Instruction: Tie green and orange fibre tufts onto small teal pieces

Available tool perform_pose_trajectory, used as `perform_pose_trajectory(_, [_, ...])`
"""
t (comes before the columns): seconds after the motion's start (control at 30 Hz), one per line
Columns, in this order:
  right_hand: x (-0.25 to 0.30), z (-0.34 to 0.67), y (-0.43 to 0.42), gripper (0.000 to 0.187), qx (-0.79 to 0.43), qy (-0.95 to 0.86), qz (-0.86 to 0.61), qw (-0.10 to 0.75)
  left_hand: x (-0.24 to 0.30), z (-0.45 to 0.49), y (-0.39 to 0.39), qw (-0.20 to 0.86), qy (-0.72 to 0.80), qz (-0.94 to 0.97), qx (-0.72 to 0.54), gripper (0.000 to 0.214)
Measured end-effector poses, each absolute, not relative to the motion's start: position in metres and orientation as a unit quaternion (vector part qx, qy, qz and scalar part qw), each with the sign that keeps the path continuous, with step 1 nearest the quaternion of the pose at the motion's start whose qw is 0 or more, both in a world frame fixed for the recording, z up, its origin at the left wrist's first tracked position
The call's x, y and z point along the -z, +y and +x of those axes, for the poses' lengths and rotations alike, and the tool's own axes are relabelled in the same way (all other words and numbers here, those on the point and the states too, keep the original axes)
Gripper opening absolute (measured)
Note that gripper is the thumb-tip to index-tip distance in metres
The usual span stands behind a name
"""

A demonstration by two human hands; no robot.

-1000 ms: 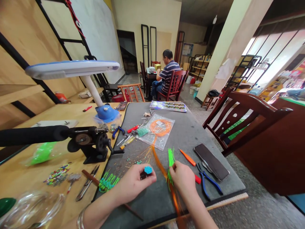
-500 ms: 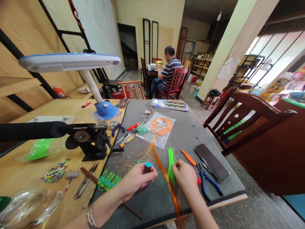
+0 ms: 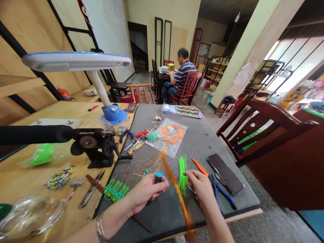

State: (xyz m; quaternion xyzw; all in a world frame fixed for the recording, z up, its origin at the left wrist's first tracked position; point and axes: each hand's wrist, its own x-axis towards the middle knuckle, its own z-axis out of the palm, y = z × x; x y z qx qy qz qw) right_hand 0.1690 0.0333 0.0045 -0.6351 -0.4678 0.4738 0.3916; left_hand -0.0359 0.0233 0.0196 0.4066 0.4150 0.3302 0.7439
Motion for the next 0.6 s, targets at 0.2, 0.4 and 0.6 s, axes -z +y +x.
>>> perform_pose_trajectory(0.2, [-0.015, 0.135, 0.020, 0.033, -0.612, -0.396, -0.540, 0.420, -0.020, -0.031, 0.024, 0.752, 0.420, 0.377, -0.340, 0.040])
perform_pose_trajectory(0.4, [-0.022, 0.114, 0.016, 0.034, -0.629, -0.419, -0.518, 0.401, -0.020, -0.033, 0.024, 0.790, 0.381, 0.370, -0.307, 0.041])
perform_pose_trajectory(0.6, [-0.020, 0.115, 0.015, 0.038, -0.601, -0.472, -0.522, 0.377, -0.014, -0.036, 0.024, 0.806, 0.376, 0.351, -0.294, 0.043])
